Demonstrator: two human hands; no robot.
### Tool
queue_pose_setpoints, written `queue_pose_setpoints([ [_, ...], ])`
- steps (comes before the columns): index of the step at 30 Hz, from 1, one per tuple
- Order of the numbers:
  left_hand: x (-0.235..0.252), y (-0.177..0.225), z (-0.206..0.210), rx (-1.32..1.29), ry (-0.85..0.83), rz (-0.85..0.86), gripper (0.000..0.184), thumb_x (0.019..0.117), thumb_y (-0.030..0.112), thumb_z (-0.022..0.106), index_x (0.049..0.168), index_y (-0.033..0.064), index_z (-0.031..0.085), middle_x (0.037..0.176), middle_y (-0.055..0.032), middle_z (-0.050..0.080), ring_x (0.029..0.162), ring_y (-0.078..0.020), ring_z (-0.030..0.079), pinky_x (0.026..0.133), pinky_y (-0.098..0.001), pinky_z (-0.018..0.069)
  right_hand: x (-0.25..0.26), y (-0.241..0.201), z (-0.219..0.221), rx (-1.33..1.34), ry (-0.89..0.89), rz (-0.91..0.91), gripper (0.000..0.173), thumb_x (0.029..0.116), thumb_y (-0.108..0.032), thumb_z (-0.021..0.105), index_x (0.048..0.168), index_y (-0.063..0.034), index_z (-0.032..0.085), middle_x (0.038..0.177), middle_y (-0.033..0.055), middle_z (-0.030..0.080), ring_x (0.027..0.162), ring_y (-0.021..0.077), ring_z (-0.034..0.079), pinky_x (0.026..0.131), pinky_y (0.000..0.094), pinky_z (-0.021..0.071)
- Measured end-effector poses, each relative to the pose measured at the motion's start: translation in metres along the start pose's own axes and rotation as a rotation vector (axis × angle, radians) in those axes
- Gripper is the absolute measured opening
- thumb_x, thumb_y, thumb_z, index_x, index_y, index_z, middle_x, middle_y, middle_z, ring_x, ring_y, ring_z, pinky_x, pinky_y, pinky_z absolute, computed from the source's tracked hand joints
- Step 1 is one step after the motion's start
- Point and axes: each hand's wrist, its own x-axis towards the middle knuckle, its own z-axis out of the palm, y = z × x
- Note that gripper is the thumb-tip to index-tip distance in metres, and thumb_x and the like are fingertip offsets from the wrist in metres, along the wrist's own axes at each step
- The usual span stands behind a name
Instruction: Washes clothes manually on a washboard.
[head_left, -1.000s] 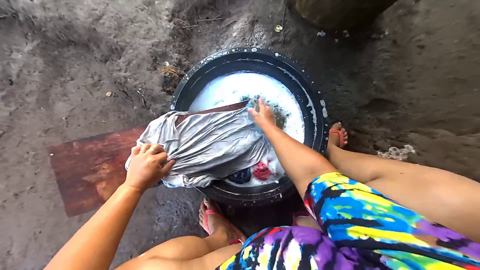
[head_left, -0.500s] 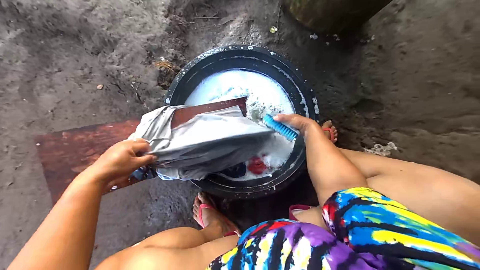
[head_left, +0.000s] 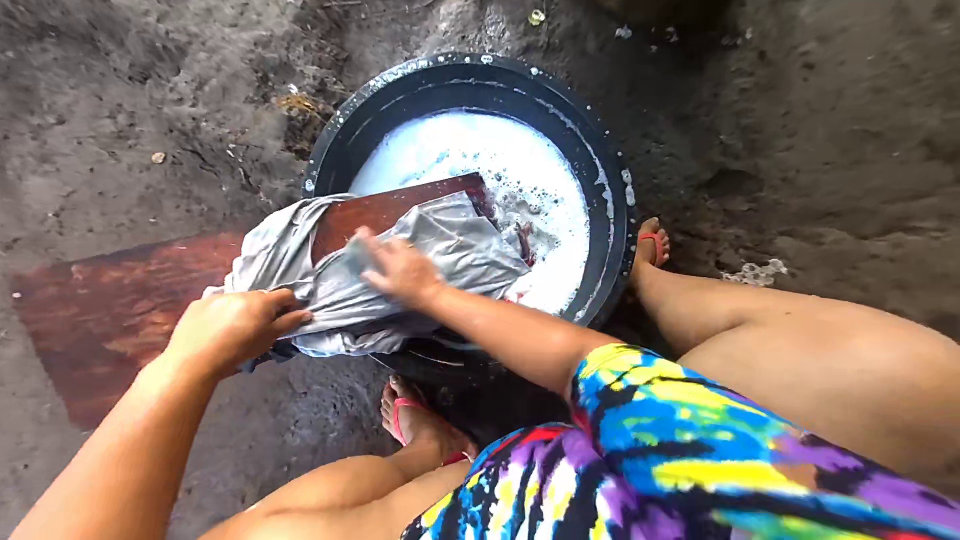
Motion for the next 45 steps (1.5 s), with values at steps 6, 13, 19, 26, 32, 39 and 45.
queue_pose_setpoints([
  [6,0.005,0.001,0.007,0.044,0.081,0.09,0.027,0.0946,0.038,0.075,0.082,0.0154,0.07,0.067,-0.0075,0.066,0.067,-0.0321,0.068,0.059,-0.0581,0.0506,0.011,0.127,-0.053,-0.066,0.213,0.55,0.076,0.1024,-0.043,0.054,0.165,-0.0138,0.024,0.15,0.0326,0.045,0.128,0.0497,0.055,0.101,0.0635,0.0484],
  [13,0.012,0.009,-0.013,0.025,-0.14,0.008,0.03,0.0973,0.042,0.071,0.087,0.0141,0.071,0.073,-0.0111,0.07,0.077,-0.0363,0.07,0.07,-0.0634,0.0507,-0.016,-0.008,0.006,0.039,-0.039,0.036,0.069,0.0982,-0.038,0.064,0.16,-0.0188,0.04,0.133,0.0264,0.062,0.112,0.0422,0.066,0.086,0.0583,0.0563],
  [19,0.013,0.013,-0.01,0.006,-0.091,-0.067,0.036,0.095,0.047,0.072,0.11,0.015,0.07,0.08,-0.0152,0.072,0.08,-0.0407,0.071,0.07,-0.0648,0.0515,0.01,0.158,-0.078,0.131,0.17,0.653,0.08,0.1019,-0.046,0.059,0.163,-0.0074,0.025,0.147,0.0314,0.049,0.131,0.0479,0.055,0.107,0.0632,0.0455],
  [26,0.023,0.027,-0.01,-0.035,-0.075,-0.217,0.04,0.1011,0.046,0.063,0.119,0.0098,0.065,0.091,-0.0244,0.072,0.091,-0.0502,0.069,0.075,-0.0711,0.0491,0.036,0.143,-0.083,0.503,0.135,0.727,0.087,0.082,-0.032,0.085,0.155,-0.0137,0.042,0.153,0.0318,0.038,0.136,0.0465,0.045,0.106,0.064,0.0439],
  [32,0.028,0.014,-0.017,-0.234,-0.059,-0.259,0.031,0.1068,0.027,0.051,0.094,0.0032,0.066,0.088,-0.0268,0.068,0.09,-0.0515,0.066,0.072,-0.0746,0.0465,0.051,0.15,-0.119,0.539,0.164,0.582,0.077,0.088,-0.024,0.08,0.151,-0.0049,0.04,0.134,0.0232,0.061,0.122,0.0352,0.063,0.102,0.0565,0.0521],
  [39,0.023,0.017,-0.025,-0.603,0.237,-0.607,0.043,0.1098,0.029,0.037,0.105,-0.006,0.062,0.093,-0.0308,0.068,0.087,-0.0495,0.068,0.08,-0.0727,0.0478,0.045,0.192,-0.169,0.605,0.487,0.503,0.077,0.0931,-0.024,0.075,0.156,-0.0056,0.035,0.145,0.0196,0.055,0.129,0.0278,0.059,0.107,0.0462,0.0518],
  [45,0.021,0.032,-0.017,-0.44,0.253,-0.542,0.055,0.1038,0.04,0.059,0.146,0.0079,0.046,0.115,-0.0346,0.065,0.105,-0.059,0.064,0.082,-0.0796,0.0453,-0.011,0.193,-0.116,0.121,0.371,0.825,0.081,0.0968,-0.036,0.066,0.162,-0.0055,0.028,0.144,0.0378,0.049,0.132,0.0544,0.051,0.106,0.0689,0.0432],
])
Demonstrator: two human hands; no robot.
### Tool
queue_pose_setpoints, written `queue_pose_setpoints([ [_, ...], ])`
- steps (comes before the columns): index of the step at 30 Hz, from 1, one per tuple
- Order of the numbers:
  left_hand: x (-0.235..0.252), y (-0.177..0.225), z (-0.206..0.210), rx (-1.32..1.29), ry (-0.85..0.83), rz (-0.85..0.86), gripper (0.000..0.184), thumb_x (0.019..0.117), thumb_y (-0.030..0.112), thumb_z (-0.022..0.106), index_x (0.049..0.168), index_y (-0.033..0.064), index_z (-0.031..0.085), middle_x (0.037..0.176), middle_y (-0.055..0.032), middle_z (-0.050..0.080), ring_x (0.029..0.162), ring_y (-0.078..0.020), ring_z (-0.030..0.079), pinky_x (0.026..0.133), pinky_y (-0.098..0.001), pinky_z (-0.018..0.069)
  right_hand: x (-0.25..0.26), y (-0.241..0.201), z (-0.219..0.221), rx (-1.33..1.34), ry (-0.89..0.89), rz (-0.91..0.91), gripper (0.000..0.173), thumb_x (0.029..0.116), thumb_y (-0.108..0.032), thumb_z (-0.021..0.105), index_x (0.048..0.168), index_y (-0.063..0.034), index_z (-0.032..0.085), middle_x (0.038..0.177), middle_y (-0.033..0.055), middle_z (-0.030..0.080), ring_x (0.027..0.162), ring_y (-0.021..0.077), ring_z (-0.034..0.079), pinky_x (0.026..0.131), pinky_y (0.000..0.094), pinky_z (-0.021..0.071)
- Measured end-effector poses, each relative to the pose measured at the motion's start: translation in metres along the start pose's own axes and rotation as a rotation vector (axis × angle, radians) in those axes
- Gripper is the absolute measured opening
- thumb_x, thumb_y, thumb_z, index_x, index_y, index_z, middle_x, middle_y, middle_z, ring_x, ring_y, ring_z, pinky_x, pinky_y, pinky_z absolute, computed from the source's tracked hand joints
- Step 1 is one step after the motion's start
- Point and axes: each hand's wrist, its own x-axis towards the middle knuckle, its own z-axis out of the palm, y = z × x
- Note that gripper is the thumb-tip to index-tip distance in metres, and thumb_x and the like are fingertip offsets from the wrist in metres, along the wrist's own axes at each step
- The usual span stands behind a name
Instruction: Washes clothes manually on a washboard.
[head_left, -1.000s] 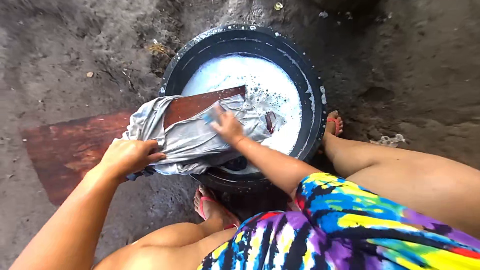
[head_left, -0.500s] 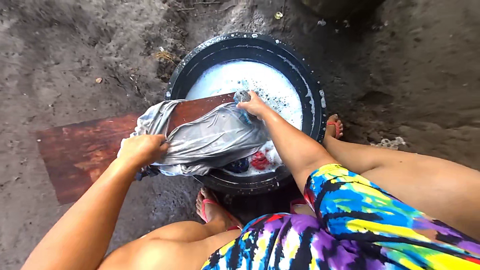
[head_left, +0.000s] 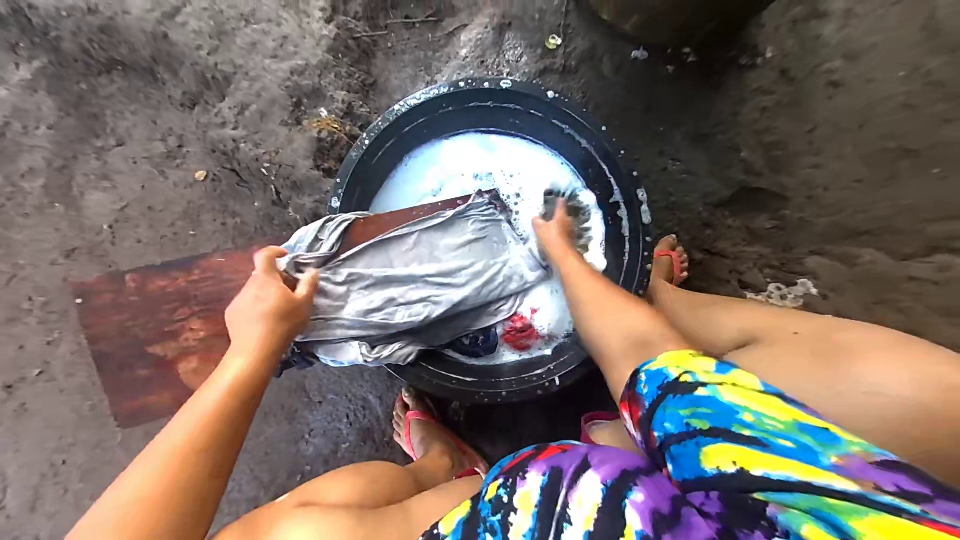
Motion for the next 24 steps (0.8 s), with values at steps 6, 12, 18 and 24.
queue_pose_setpoints([
  [6,0.007,-0.017,0.02,0.397,0.007,0.339,0.037,0.1042,0.033,0.06,0.097,-0.0028,0.068,0.101,-0.0317,0.066,0.093,-0.0541,0.067,0.073,-0.0714,0.0505,-0.159,-0.113,0.101,-0.083,-0.322,-0.755,0.079,0.0914,-0.041,0.071,0.16,-0.0199,0.039,0.138,0.0231,0.06,0.121,0.0393,0.063,0.095,0.0591,0.0544],
  [12,0.008,-0.036,0.031,0.327,0.113,0.449,0.026,0.0999,0.016,0.06,0.083,-0.0037,0.065,0.09,-0.0279,0.066,0.086,-0.0496,0.067,0.072,-0.0685,0.0483,-0.091,-0.08,0.077,-0.128,-0.28,-0.585,0.07,0.0989,-0.04,0.061,0.161,-0.0172,0.038,0.136,0.0266,0.061,0.118,0.0435,0.064,0.093,0.0615,0.054],
  [18,0.014,-0.03,0.038,0.389,0.174,0.464,0.031,0.1005,0.022,0.057,0.082,-0.0011,0.065,0.089,-0.0254,0.067,0.085,-0.0472,0.068,0.073,-0.0656,0.0497,-0.073,-0.094,0.082,-0.073,-0.155,-0.381,0.077,0.0966,-0.046,0.063,0.161,-0.0136,0.035,0.139,0.0311,0.056,0.121,0.0466,0.061,0.097,0.0631,0.0519],
  [24,0.01,-0.027,0.034,0.35,0.119,0.447,0.031,0.1019,0.018,0.056,0.084,-0.0058,0.064,0.091,-0.0297,0.066,0.089,-0.0505,0.067,0.078,-0.0685,0.0486,-0.145,-0.111,0.1,-0.062,-0.349,-0.67,0.071,0.098,-0.043,0.063,0.16,-0.019,0.04,0.131,0.0255,0.064,0.111,0.042,0.067,0.086,0.0596,0.0566],
])
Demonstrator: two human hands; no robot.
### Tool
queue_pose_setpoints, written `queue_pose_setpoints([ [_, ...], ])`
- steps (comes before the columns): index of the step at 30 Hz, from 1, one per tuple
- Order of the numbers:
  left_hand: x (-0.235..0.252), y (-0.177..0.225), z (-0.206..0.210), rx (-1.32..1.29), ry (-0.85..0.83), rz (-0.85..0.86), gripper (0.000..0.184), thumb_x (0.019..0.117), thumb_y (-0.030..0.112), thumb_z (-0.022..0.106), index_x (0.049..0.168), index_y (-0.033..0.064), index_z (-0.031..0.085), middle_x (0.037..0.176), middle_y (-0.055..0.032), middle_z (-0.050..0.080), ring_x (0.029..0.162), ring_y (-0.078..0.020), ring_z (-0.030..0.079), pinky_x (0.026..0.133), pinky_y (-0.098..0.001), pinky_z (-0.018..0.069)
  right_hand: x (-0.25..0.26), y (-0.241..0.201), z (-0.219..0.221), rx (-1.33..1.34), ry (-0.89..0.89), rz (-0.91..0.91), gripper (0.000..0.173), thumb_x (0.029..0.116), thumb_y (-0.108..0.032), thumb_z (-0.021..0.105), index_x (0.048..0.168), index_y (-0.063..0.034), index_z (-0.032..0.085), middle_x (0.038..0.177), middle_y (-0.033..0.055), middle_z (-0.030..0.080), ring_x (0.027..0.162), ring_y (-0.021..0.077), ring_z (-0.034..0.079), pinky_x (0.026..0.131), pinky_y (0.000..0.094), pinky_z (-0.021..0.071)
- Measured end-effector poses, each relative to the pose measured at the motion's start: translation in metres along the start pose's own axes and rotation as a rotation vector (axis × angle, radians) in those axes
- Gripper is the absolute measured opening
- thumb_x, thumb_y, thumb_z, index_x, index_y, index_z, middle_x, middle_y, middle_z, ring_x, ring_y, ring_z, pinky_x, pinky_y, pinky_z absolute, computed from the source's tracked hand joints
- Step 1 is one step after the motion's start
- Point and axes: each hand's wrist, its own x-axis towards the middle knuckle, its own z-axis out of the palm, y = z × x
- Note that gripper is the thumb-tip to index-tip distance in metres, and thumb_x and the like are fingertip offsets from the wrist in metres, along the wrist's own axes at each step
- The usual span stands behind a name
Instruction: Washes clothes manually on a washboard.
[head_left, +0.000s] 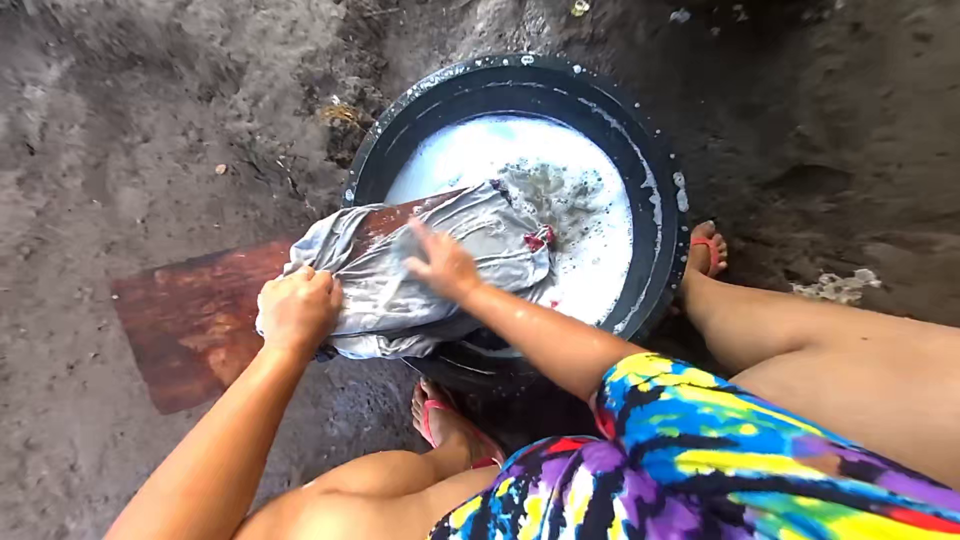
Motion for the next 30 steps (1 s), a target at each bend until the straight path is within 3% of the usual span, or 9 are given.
queue_pose_setpoints([
  [5,0.0,0.0,0.002,0.028,0.013,0.029,0.03,0.1002,0.019,0.056,0.081,-0.0022,0.064,0.088,-0.0259,0.067,0.086,-0.0469,0.068,0.076,-0.0658,0.049,0.034,0.119,-0.066,-0.041,0.25,0.491,0.079,0.1004,-0.046,0.059,0.165,-0.0136,0.026,0.145,0.0338,0.049,0.126,0.0522,0.056,0.102,0.0665,0.0467],
  [8,0.004,0.001,0.005,0.018,0.016,0.048,0.03,0.1002,0.017,0.055,0.079,-0.0021,0.063,0.088,-0.026,0.068,0.087,-0.0469,0.069,0.077,-0.0659,0.0495,0.002,0.051,-0.021,-0.067,0.161,0.252,0.08,0.0969,-0.044,0.062,0.164,-0.014,0.029,0.138,0.0316,0.056,0.117,0.0465,0.063,0.092,0.0607,0.0552],
  [11,0.001,0.003,0.003,0.005,0.005,0.03,0.032,0.1015,0.017,0.053,0.08,-0.0053,0.062,0.087,-0.0288,0.067,0.088,-0.0493,0.069,0.079,-0.0684,0.0487,-0.046,-0.033,0.025,-0.027,-0.105,-0.081,0.075,0.0952,-0.045,0.068,0.16,-0.0203,0.039,0.126,0.0242,0.065,0.108,0.0398,0.067,0.084,0.0569,0.0574],
  [13,0.002,0.002,0.0,0.007,-0.012,0.024,0.032,0.1013,0.016,0.052,0.081,-0.0062,0.062,0.089,-0.03,0.067,0.09,-0.0513,0.068,0.08,-0.0696,0.0478,-0.045,-0.02,0.018,-0.012,-0.074,-0.12,0.07,0.0955,-0.041,0.068,0.158,-0.019,0.045,0.124,0.0247,0.067,0.107,0.0403,0.069,0.083,0.057,0.0576],
  [18,0.007,0.012,-0.021,0.016,-0.239,-0.098,0.039,0.1056,0.024,0.048,0.088,-0.0052,0.066,0.097,-0.0313,0.069,0.098,-0.0528,0.067,0.081,-0.0725,0.0465,-0.007,0.116,-0.068,-0.093,0.082,0.42,0.079,0.1016,-0.045,0.058,0.164,-0.0114,0.025,0.145,0.0346,0.05,0.125,0.0527,0.057,0.1,0.0672,0.0481],
  [23,0.031,0.032,-0.065,-0.347,-0.6,-0.118,0.036,0.1065,0.031,0.058,0.097,-0.003,0.067,0.093,-0.0283,0.066,0.093,-0.0476,0.064,0.082,-0.0709,0.0458,-0.022,0.141,-0.107,0.185,0.016,0.671,0.081,0.0932,-0.045,0.074,0.159,-0.0156,0.036,0.153,0.035,0.039,0.136,0.0524,0.046,0.107,0.0687,0.0413],
  [26,0.033,0.037,-0.1,-0.749,-0.443,-0.189,0.025,0.1045,0.021,0.061,0.108,-0.0032,0.066,0.094,-0.0185,0.067,0.085,-0.028,0.065,0.083,-0.0536,0.0533,-0.024,0.142,-0.105,0.365,-0.068,0.686,0.078,0.094,-0.036,0.075,0.156,-0.0098,0.037,0.141,0.0294,0.055,0.128,0.0441,0.056,0.103,0.0644,0.0464],
  [28,0.04,0.037,-0.113,-1.003,-0.134,-0.354,0.023,0.1048,0.023,0.057,0.114,0.0018,0.06,0.094,-0.0069,0.067,0.079,-0.0127,0.066,0.077,-0.0372,0.0578,-0.017,0.14,-0.127,0.45,-0.034,0.639,0.073,0.0974,-0.036,0.07,0.156,-0.0084,0.036,0.138,0.0266,0.058,0.121,0.0396,0.061,0.099,0.0596,0.0508],
  [30,0.051,0.029,-0.114,-1.226,0.18,-0.427,0.024,0.1054,0.025,0.055,0.121,0.0062,0.055,0.101,-0.0001,0.07,0.085,-0.0079,0.073,0.08,-0.0303,0.0632,-0.005,0.143,-0.155,0.537,0.106,0.527,0.071,0.0993,-0.038,0.066,0.156,-0.0094,0.035,0.136,0.0224,0.059,0.114,0.0325,0.065,0.094,0.0525,0.0555],
])
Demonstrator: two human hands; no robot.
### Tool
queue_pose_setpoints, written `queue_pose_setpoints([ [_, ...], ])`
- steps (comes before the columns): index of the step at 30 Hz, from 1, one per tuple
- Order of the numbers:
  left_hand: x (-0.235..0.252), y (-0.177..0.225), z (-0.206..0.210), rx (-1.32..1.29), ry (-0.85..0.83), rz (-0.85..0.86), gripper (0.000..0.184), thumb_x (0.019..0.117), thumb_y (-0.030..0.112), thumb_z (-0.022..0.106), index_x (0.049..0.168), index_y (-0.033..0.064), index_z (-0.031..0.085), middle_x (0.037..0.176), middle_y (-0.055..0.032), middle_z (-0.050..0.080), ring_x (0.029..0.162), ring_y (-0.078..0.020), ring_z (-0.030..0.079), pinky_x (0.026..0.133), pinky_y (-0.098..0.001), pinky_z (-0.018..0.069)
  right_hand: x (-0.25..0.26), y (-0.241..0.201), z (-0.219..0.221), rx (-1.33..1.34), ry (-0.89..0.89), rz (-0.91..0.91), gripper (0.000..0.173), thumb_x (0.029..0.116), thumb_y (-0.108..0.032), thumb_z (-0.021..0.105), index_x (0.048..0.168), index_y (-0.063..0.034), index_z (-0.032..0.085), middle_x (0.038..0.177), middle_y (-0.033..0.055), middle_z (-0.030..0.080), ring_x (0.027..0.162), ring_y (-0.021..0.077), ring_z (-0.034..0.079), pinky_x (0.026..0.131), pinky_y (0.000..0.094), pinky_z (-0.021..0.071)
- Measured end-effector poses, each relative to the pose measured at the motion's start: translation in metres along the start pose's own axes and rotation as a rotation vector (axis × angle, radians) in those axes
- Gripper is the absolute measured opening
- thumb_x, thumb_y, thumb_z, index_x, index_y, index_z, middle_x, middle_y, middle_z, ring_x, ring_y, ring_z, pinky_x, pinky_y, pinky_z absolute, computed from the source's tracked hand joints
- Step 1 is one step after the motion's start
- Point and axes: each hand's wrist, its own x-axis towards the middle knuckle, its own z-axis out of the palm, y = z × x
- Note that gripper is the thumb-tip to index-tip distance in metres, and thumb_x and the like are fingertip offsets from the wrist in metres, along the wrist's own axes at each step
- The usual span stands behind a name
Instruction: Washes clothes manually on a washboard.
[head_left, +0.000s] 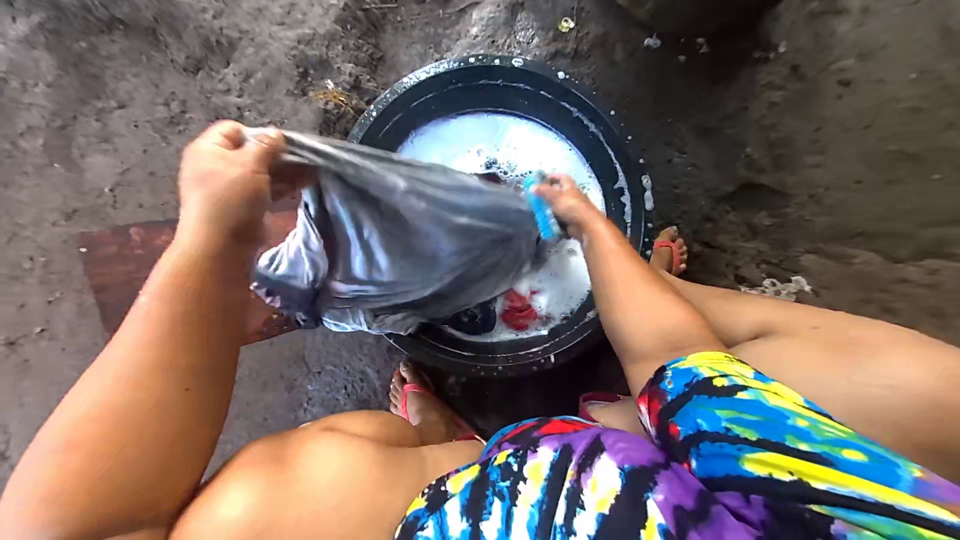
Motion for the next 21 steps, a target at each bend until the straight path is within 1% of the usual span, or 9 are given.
queue_pose_setpoints([
  [4,0.001,-0.008,-0.005,0.1,-0.107,0.126,0.074,0.1023,0.028,0.059,0.16,0.0089,0.017,0.146,-0.0122,0.052,0.125,-0.0137,0.059,0.105,-0.0338,0.0512,0.034,-0.009,-0.045,0.272,0.146,-0.195,0.075,0.1007,-0.045,0.062,0.161,-0.0178,0.028,0.145,0.0133,0.056,0.123,0.0256,0.062,0.098,0.0475,0.0566],
  [5,-0.004,-0.014,-0.005,0.256,-0.172,0.089,0.079,0.1009,0.027,0.063,0.162,0.007,0.017,0.153,-0.0178,0.046,0.133,-0.0221,0.055,0.109,-0.0419,0.0485,0.038,0.0,-0.053,0.28,0.169,-0.181,0.075,0.1005,-0.047,0.062,0.162,-0.0203,0.027,0.147,0.0128,0.055,0.126,0.0263,0.061,0.1,0.049,0.0553],
  [8,-0.01,-0.058,-0.012,0.79,-0.26,-0.043,0.074,0.0903,0.041,0.079,0.145,0.0013,0.051,0.143,-0.0353,0.049,0.134,-0.0549,0.046,0.104,-0.0751,0.0394,0.028,0.051,-0.049,0.395,0.232,-0.06,0.062,0.1034,-0.049,0.055,0.156,-0.0174,0.043,0.143,0.0098,0.06,0.125,0.0228,0.061,0.102,0.0469,0.0535],
  [11,-0.026,-0.079,-0.014,1.051,-0.207,-0.172,0.088,0.0809,0.055,0.084,0.138,-0.0035,0.051,0.141,-0.0381,0.045,0.125,-0.0609,0.049,0.091,-0.0782,0.0451,0.003,0.082,-0.012,0.725,0.11,0.047,0.05,0.1067,-0.051,0.039,0.137,-0.0144,0.054,0.112,0.0055,0.069,0.097,0.0167,0.068,0.083,0.0401,0.0594],
  [14,-0.037,-0.089,-0.003,1.055,-0.208,-0.162,0.078,0.0882,0.041,0.08,0.141,-0.0052,0.046,0.136,-0.0372,0.05,0.122,-0.0572,0.054,0.09,-0.0738,0.0487,-0.018,0.057,0.06,0.919,-0.411,0.033,0.051,0.1043,-0.052,0.028,0.13,-0.0142,0.051,0.103,0.0095,0.073,0.086,0.0216,0.073,0.072,0.0359,0.0621],
  [16,-0.043,-0.094,0.005,0.981,-0.203,-0.123,0.056,0.0926,0.022,0.07,0.138,-0.0035,0.049,0.127,-0.0342,0.058,0.118,-0.0536,0.059,0.091,-0.0729,0.0488,-0.041,0.019,0.137,0.643,-0.589,-0.172,0.044,0.1083,-0.033,0.031,0.136,-0.0054,0.052,0.113,0.0117,0.072,0.094,0.0205,0.072,0.081,0.0355,0.0616],
  [18,-0.041,-0.099,0.006,1.024,-0.204,-0.082,0.044,0.0931,0.018,0.068,0.129,-0.0033,0.055,0.117,-0.0314,0.064,0.113,-0.0512,0.062,0.092,-0.0718,0.048,-0.078,-0.02,0.215,0.033,-0.495,-0.495,0.05,0.1019,-0.022,0.061,0.149,-0.0067,0.053,0.138,0.0145,0.063,0.123,0.022,0.063,0.106,0.0414,0.0527],
  [19,-0.04,-0.101,0.002,1.075,-0.198,-0.051,0.039,0.092,0.018,0.07,0.122,-0.0036,0.058,0.112,-0.0304,0.066,0.109,-0.0504,0.064,0.094,-0.0717,0.0456,-0.096,-0.029,0.241,-0.253,-0.421,-0.649,0.063,0.0955,-0.03,0.071,0.153,-0.0119,0.05,0.14,0.0176,0.061,0.129,0.0286,0.06,0.107,0.0485,0.0508],
  [21,-0.039,-0.106,-0.012,1.159,-0.182,0.011,0.034,0.0904,0.018,0.073,0.113,-0.0041,0.062,0.103,-0.0299,0.068,0.103,-0.0503,0.066,0.094,-0.0728,0.0441,-0.102,-0.027,0.253,-0.554,-0.29,-0.856,0.07,0.0928,-0.042,0.071,0.154,-0.0183,0.049,0.128,0.0201,0.066,0.118,0.0361,0.065,0.094,0.0544,0.0553],
])
